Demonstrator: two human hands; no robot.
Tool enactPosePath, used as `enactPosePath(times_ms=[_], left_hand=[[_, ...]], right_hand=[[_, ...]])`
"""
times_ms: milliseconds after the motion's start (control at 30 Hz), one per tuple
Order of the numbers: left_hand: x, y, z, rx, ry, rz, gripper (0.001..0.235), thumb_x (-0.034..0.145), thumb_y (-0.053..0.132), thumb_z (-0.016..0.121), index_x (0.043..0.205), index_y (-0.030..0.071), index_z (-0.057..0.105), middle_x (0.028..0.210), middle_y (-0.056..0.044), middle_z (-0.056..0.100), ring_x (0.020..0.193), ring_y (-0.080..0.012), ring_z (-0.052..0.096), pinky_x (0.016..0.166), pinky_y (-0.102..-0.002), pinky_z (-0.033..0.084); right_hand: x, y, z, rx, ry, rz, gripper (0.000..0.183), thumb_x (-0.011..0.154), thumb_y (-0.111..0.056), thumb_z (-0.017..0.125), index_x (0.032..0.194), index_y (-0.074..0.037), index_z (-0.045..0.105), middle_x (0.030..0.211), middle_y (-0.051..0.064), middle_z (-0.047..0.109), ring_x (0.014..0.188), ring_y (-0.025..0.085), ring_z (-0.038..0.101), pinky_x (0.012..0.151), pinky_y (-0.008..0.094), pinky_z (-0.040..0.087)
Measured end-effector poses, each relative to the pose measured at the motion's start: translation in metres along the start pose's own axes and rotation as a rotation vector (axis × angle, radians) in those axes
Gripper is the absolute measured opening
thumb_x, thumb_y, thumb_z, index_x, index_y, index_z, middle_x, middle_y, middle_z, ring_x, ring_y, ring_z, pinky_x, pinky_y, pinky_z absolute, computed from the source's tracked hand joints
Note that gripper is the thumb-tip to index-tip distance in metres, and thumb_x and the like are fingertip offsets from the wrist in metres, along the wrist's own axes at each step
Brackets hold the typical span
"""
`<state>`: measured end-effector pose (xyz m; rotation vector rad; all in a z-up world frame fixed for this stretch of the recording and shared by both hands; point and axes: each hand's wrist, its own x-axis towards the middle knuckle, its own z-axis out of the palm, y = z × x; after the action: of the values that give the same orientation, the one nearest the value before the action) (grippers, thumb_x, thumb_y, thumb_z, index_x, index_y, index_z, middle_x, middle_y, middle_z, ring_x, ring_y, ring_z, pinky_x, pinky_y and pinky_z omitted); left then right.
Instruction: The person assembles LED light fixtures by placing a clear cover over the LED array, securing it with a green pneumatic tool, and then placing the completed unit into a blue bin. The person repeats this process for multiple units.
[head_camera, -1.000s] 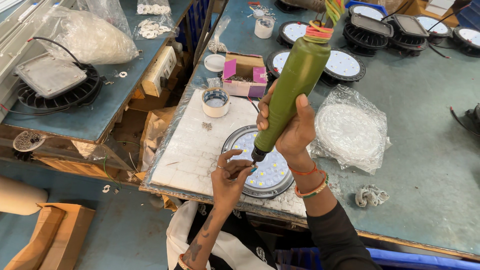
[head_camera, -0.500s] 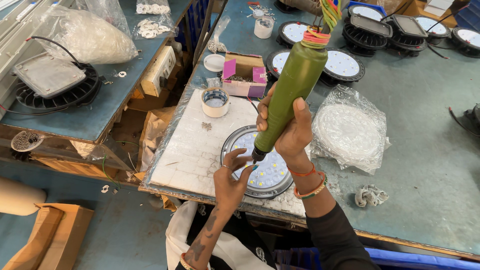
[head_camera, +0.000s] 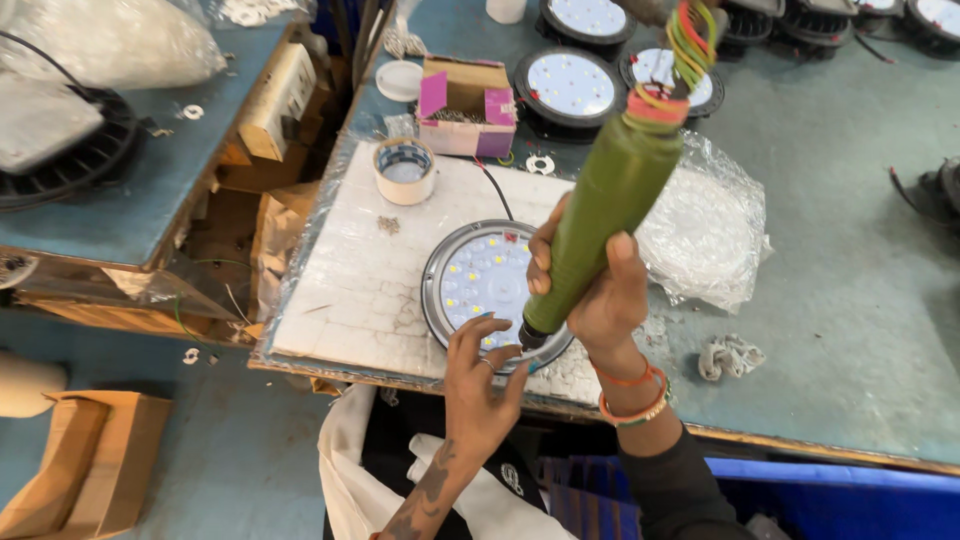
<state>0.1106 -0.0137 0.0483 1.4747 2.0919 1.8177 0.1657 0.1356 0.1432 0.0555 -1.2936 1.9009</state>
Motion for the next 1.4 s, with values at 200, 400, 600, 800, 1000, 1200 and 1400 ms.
enactPosePath(times_ms=[200,400,600,800,1000,1200,1400], left_hand=[[-0.013,0.009,0.009,0.068,-0.119,0.054,0.023,0.079,0.009,0.078,0.099,-0.002,0.073,0.135,-0.016,0.059,0.136,-0.0387,0.044,0.116,-0.06,0.029],[-0.016,0.003,0.019,0.125,-0.127,0.059,0.025,0.083,0.009,0.075,0.105,-0.002,0.073,0.139,-0.015,0.059,0.138,-0.0368,0.045,0.119,-0.06,0.025],[-0.012,-0.003,0.021,0.134,-0.142,0.022,0.029,0.081,0.003,0.072,0.109,-0.002,0.071,0.134,-0.012,0.062,0.134,-0.032,0.051,0.12,-0.055,0.029],[-0.012,-0.004,0.024,0.153,-0.142,0.017,0.03,0.08,0.001,0.071,0.11,-0.002,0.069,0.133,-0.01,0.062,0.134,-0.0308,0.052,0.119,-0.054,0.03],[-0.013,-0.009,0.027,0.16,-0.14,0.029,0.03,0.08,0.0,0.071,0.11,-0.001,0.068,0.134,-0.009,0.062,0.133,-0.0303,0.052,0.118,-0.053,0.032],[-0.013,-0.013,0.026,0.145,-0.145,0.039,0.03,0.082,0.001,0.072,0.111,0.0,0.069,0.133,-0.01,0.062,0.133,-0.031,0.053,0.118,-0.053,0.033],[-0.011,-0.014,0.024,0.135,-0.16,0.053,0.028,0.081,0.0,0.073,0.108,0.001,0.068,0.132,-0.01,0.063,0.133,-0.0307,0.054,0.117,-0.053,0.034]], right_hand=[[-0.03,-0.005,-0.013,-0.07,0.067,-0.07,0.069,0.097,-0.054,0.066,0.129,0.006,0.049,0.105,0.017,0.053,0.084,0.023,0.056,0.067,0.036,0.05],[-0.034,-0.001,-0.021,-0.061,0.066,-0.054,0.069,0.098,-0.053,0.067,0.13,0.006,0.049,0.104,0.019,0.055,0.084,0.023,0.057,0.068,0.036,0.05],[-0.032,0.002,-0.019,-0.079,0.068,-0.057,0.071,0.099,-0.054,0.069,0.131,0.006,0.049,0.093,0.018,0.056,0.079,0.021,0.057,0.066,0.033,0.05],[-0.035,0.003,-0.017,-0.081,0.074,-0.026,0.073,0.097,-0.056,0.073,0.131,0.004,0.048,0.094,0.018,0.057,0.079,0.022,0.057,0.072,0.035,0.051],[-0.036,0.006,-0.016,-0.113,0.092,-0.057,0.074,0.096,-0.056,0.072,0.13,0.004,0.048,0.094,0.018,0.057,0.079,0.021,0.057,0.069,0.034,0.05],[-0.038,0.007,-0.014,-0.14,0.089,-0.038,0.075,0.096,-0.058,0.072,0.13,0.004,0.047,0.092,0.018,0.057,0.077,0.021,0.057,0.069,0.034,0.05],[-0.037,0.007,-0.011,-0.175,0.135,-0.052,0.076,0.096,-0.059,0.071,0.13,0.005,0.047,0.093,0.017,0.057,0.079,0.021,0.057,0.069,0.034,0.05]])
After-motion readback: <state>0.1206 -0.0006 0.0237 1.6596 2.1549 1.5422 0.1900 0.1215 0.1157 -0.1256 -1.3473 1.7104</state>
